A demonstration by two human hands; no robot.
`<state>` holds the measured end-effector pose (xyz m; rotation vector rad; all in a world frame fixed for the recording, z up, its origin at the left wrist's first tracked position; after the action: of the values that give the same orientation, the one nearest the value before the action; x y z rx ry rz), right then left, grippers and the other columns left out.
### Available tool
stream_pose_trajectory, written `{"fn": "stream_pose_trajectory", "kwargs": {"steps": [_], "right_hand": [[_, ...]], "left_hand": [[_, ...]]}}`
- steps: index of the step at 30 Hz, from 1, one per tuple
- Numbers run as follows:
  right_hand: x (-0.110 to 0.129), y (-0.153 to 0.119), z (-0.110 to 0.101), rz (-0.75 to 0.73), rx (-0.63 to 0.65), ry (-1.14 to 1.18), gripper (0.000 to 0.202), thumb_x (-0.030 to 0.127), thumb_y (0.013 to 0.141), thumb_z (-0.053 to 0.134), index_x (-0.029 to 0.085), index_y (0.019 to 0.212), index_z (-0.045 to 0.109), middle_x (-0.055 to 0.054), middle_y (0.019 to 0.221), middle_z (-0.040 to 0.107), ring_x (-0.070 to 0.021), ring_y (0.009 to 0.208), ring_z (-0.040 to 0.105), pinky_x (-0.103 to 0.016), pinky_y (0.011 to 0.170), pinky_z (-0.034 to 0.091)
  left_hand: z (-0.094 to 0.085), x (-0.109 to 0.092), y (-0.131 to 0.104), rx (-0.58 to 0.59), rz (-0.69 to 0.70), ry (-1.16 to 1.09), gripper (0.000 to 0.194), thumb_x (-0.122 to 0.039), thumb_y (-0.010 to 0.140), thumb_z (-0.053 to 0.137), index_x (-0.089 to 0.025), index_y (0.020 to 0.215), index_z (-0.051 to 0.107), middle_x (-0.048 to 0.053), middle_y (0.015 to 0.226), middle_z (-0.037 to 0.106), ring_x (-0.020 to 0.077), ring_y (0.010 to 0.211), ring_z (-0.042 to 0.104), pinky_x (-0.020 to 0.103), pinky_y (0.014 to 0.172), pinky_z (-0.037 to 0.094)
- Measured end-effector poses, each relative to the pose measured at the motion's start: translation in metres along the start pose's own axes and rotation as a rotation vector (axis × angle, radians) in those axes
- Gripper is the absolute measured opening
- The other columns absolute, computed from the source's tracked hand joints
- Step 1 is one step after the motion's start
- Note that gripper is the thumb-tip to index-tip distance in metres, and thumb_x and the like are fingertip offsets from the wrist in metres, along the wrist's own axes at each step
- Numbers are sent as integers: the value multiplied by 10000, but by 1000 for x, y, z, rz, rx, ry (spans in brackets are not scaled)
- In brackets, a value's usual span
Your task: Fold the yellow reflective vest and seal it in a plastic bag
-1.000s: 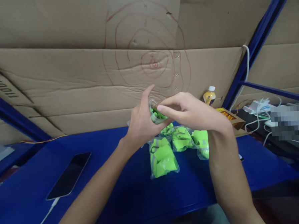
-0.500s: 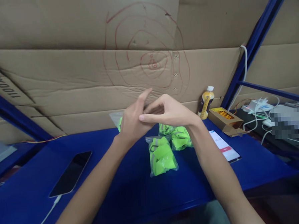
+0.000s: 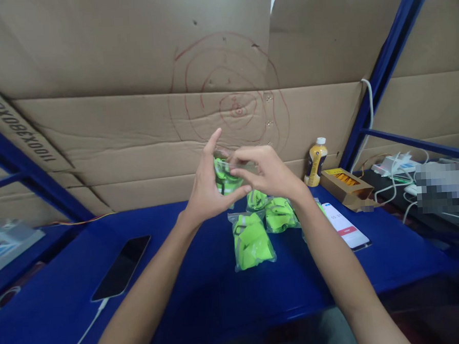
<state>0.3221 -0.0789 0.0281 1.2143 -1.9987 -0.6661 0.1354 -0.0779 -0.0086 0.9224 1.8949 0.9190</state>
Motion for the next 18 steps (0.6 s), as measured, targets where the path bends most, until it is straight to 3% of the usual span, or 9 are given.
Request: {"fn": "stream_pose_trajectory", "kwargs": {"steps": [2,4,7,10,15,18], "right_hand": [[-2,-2,-7,8,-81,-14,168,291,1002,606,171,899,660,-48,933,720,-190,894,630,-289,853,426],[-2,-3,-14,8,-141,-10,190,336,1021,598,175,946,664,-54,976,730,-196,922,639,-294,882,440],[0,-5,-17,-34,-120,62,211,357,1033,598,173,975,683,-48,983,742,-186,918,656,-288,878,466],[3,-6,-19,-36,-90,91,186,323,1014,612,168,970,705,-44,963,756,-178,899,666,-289,867,493],[18,-11,-28,56,-17,11,261,297,930,690,175,1144,775,-73,1147,794,-219,1027,709,-341,957,521],[26,-12,-28,127,30,-79,242,261,918,699,172,1113,812,-73,1096,816,-225,986,728,-333,933,505]], "left_hand": [[5,4,1,-99,-70,-154,987,-752,874,703,-246,1633,330,174,1509,582,313,1330,622,429,1107,512],[13,10,2,-164,-207,-312,790,-752,922,644,-225,1496,517,150,1344,698,295,1248,680,402,1036,557],[28,14,2,-100,-471,-575,612,-758,958,572,-177,1103,702,127,1042,773,270,966,756,361,792,616],[37,10,-1,-36,-625,-744,581,-748,972,537,-190,976,696,86,839,746,222,710,714,330,611,579],[35,0,-3,-84,-439,-585,490,-653,1019,548,-191,1019,712,87,1014,764,232,922,726,336,798,592],[34,-2,-4,-101,-376,-459,462,-623,1040,533,-201,1017,721,73,1062,758,234,1029,710,337,921,565]]}}
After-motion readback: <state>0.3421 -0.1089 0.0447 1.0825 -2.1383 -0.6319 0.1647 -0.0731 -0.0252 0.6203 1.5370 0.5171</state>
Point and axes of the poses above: each hand's wrist, its own y-axis towards the middle knuckle, its own z-axis out of the palm, x = y × z, the point moved 1 cm from there along y, towards the middle knuckle
